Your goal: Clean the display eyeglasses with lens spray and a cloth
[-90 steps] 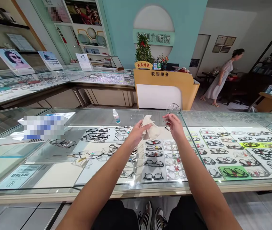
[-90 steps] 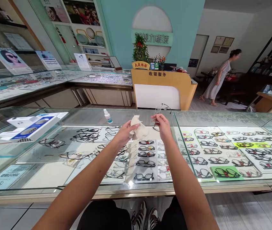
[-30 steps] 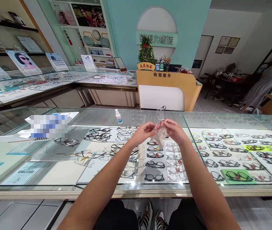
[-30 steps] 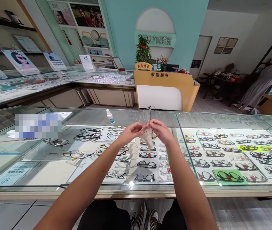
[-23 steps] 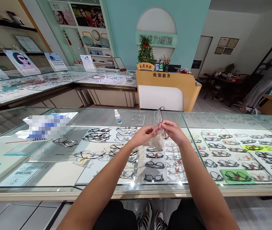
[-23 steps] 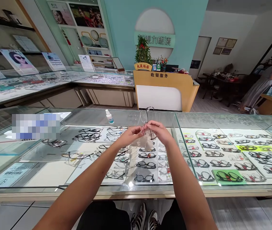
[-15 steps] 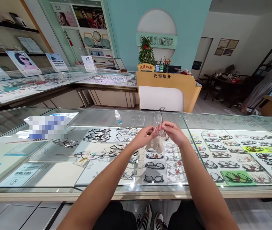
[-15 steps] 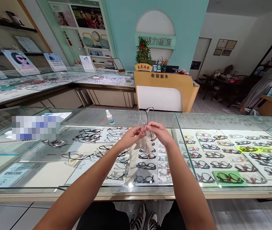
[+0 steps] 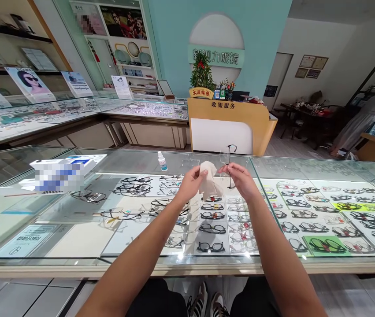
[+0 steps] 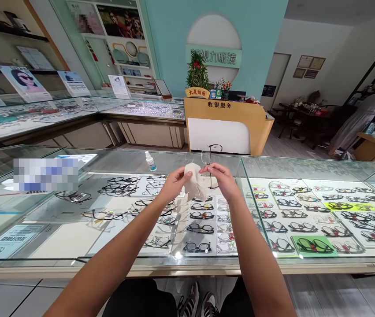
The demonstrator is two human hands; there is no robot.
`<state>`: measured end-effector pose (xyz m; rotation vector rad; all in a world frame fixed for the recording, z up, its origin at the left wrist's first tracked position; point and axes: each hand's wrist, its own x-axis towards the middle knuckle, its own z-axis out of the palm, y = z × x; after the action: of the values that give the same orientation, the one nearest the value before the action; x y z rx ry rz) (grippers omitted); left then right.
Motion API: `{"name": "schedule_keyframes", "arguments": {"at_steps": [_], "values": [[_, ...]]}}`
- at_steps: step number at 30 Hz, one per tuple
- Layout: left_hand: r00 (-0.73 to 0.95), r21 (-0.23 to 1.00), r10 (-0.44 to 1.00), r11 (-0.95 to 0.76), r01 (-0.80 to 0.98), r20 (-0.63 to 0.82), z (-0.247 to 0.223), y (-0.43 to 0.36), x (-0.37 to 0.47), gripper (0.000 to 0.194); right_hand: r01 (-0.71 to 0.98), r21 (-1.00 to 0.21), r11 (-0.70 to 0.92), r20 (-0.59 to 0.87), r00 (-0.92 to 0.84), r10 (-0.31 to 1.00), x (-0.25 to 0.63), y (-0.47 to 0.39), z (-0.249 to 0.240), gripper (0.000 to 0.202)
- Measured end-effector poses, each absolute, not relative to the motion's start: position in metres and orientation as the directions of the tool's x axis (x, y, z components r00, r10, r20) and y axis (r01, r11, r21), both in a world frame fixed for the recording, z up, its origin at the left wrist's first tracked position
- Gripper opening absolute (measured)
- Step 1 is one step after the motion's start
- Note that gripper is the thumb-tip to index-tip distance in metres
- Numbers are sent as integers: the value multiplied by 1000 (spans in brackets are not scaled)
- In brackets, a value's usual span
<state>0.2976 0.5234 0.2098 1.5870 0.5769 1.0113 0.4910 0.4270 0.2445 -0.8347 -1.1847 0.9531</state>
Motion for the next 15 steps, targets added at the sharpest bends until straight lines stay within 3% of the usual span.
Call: {"name": "schedule_keyframes", "arguments": {"at_steps": [4, 7, 15], "values": [[386, 962, 887, -188, -196, 252, 207, 533, 296, 47, -86, -941, 328, 321, 79, 944, 486, 431, 239, 21], [381, 966, 906, -94, -241, 184, 207, 535, 295, 53, -42, -960, 275, 273, 43, 961, 477, 433, 236, 23], [450, 933, 833, -202, -297, 323, 205, 528, 301, 57, -66, -976, 209, 207, 26, 978, 465, 436, 230, 28]]}}
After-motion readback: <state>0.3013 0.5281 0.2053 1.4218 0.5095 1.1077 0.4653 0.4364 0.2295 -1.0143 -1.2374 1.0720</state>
